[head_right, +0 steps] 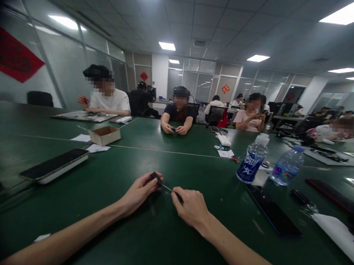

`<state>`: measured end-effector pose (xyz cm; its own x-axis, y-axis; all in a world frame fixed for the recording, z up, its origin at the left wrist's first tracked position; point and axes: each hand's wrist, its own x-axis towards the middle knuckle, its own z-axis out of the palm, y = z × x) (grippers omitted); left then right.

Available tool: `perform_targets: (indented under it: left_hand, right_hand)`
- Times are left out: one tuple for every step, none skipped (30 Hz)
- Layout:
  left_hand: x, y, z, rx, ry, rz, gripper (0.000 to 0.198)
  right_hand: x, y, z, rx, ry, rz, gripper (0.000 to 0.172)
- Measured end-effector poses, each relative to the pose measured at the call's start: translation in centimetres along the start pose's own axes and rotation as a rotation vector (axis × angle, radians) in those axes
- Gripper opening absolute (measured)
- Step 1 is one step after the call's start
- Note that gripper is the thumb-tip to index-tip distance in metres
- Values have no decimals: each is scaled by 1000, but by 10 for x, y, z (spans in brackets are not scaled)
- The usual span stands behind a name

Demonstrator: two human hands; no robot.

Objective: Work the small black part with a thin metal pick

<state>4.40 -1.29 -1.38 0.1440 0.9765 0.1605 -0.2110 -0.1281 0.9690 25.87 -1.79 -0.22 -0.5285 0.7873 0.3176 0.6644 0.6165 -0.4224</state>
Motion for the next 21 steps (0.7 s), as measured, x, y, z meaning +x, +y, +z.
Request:
perform_targets:
  left_hand:
    - [-1, 2, 1, 11, 1, 0, 37]
    - [-1, 3, 1, 24, 0, -1, 38]
    - [-2, 4, 2, 37, -1, -1, 38]
    - [-2, 5, 2, 49, -7, -3, 38]
    - [-2, 5, 2, 60, -12, -4, 38]
    - [-2, 6, 2, 70, -18, -5, 37]
    - [-2, 6, 2, 78, -24, -4, 37]
    - [-2, 6, 2, 85, -27, -1, 36]
    - [-2, 6, 1, 88, -29, 4, 35]
    - [-2, 5, 1, 87, -31, 8, 34]
    - [-2, 5, 1, 82, -33, 9, 34]
    - [-1, 5, 0, 72, -37, 7, 33]
    - [-1, 4, 0, 57, -40, 1, 33]
    - [-1, 4, 0, 42, -43, -8, 33]
    - [-1, 4, -1, 30, -45, -18, 34]
    - [-1, 3, -1, 22, -42, -26, 34]
    - [-2, 3, -1, 18, -38, -33, 35]
    - [-2, 4, -1, 17, -31, -39, 36]
    - [-2, 5, -1, 14, -21, -42, 36]
    - [-3, 6, 0, 8, -14, -42, 36]
    - [-4, 7, 0, 4, -18, -42, 36]
  right_hand:
    - [0, 0, 0, -4, -4, 3, 31]
    - [0, 0, 0, -3, -11, 5, 31]
    - [0, 1, 0, -3, -18, 7, 32]
    - [0, 1, 1, -5, -20, 7, 32]
    - [0, 1, 1, -10, -17, 6, 32]
    - [0, 1, 1, -17, -13, 4, 32]
    - [0, 1, 2, -30, -7, 1, 31]
    - [0, 1, 2, -46, 1, 0, 31]
    - [0, 1, 1, -59, 4, -4, 31]
    - [0, 1, 1, -71, 5, -8, 31]
    - [-1, 0, 1, -79, 4, -13, 31]
    - [-1, 0, 0, -84, 1, -21, 32]
    - [-2, 0, 0, -85, -5, -31, 32]
    - [-2, 0, -1, -86, -12, -41, 32]
    - [-2, 0, -1, -89, -18, -50, 31]
    - [-3, 0, -2, -92, -23, -58, 31]
    - [-3, 0, -2, -94, -27, -65, 31]
    - [-3, 0, -2, -91, -31, -70, 31]
    - [-4, 0, -2, -86, -34, -74, 31]
    - [-4, 1, -2, -76, -32, -79, 31]
    - [-3, 1, -3, -60, -23, -83, 30]
